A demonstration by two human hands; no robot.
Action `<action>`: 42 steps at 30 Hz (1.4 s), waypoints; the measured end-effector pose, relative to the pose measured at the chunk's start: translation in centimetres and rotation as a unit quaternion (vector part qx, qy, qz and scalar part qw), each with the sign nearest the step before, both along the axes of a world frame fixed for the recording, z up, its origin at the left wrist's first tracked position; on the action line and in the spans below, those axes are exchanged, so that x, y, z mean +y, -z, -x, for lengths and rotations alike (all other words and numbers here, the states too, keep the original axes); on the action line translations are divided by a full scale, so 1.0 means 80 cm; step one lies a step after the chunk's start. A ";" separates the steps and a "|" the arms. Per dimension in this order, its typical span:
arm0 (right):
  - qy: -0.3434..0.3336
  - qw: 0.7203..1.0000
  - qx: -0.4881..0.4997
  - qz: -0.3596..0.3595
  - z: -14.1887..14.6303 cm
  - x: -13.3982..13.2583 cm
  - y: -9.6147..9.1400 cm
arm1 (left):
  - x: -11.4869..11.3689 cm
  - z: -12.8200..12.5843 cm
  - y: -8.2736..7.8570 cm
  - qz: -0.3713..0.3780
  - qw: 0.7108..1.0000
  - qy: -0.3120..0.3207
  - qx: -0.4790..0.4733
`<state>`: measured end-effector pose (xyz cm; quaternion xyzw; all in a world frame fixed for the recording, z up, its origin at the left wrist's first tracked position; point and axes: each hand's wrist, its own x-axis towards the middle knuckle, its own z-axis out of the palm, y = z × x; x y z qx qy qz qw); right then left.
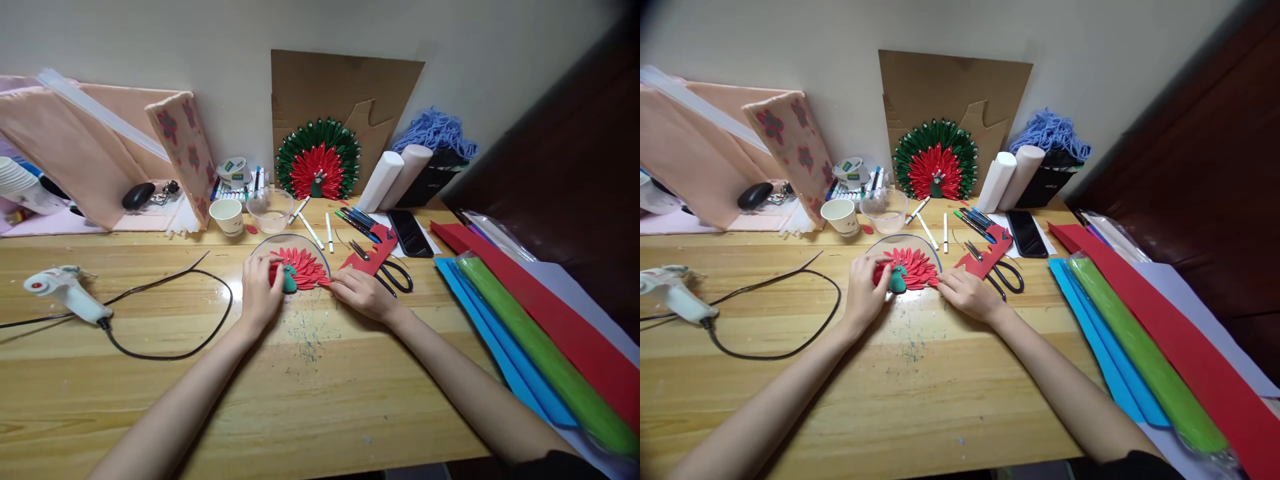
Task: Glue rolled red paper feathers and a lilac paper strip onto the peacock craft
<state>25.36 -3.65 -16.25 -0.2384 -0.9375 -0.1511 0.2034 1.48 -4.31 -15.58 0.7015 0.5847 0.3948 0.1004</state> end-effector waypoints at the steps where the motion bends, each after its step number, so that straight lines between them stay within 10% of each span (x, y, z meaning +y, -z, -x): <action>1: -0.004 1.000 0.000 0.000 0.001 0.000 -0.001 | 0.001 0.002 0.000 0.004 1.000 -0.019 -0.013; 42: 0.048 0.995 -0.020 0.087 0.022 -0.001 -0.003 | 0.010 0.007 0.013 0.078 0.991 -0.060 -0.093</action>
